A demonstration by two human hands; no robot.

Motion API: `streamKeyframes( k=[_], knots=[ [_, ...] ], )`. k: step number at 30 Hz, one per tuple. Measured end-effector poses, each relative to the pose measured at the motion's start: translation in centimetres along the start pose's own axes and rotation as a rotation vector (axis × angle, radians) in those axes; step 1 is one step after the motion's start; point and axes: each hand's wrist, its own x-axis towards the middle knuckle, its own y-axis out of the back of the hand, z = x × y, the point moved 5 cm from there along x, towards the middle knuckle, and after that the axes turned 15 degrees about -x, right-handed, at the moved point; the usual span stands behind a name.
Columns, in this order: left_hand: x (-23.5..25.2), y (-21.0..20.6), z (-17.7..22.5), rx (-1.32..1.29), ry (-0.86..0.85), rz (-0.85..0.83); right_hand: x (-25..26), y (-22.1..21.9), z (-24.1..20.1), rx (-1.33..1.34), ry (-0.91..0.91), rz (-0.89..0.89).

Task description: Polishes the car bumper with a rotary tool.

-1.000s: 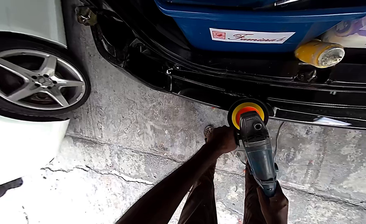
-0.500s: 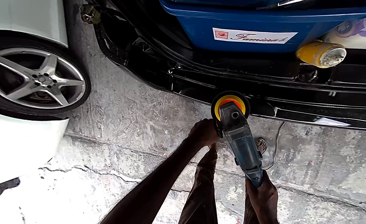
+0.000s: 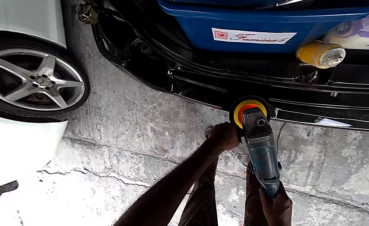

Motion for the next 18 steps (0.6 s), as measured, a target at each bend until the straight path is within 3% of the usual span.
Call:
streamKeyframes(
  k=[12,18],
  knots=[
    [-2.2,6.3,-12.6,-0.121,0.037,0.218,1.7,-2.2,-10.9,-0.081,0.218,0.02],
    [-2.1,6.0,-12.3,-0.133,0.007,0.228,1.6,-2.4,-9.9,-0.082,0.205,0.008]
  ],
)
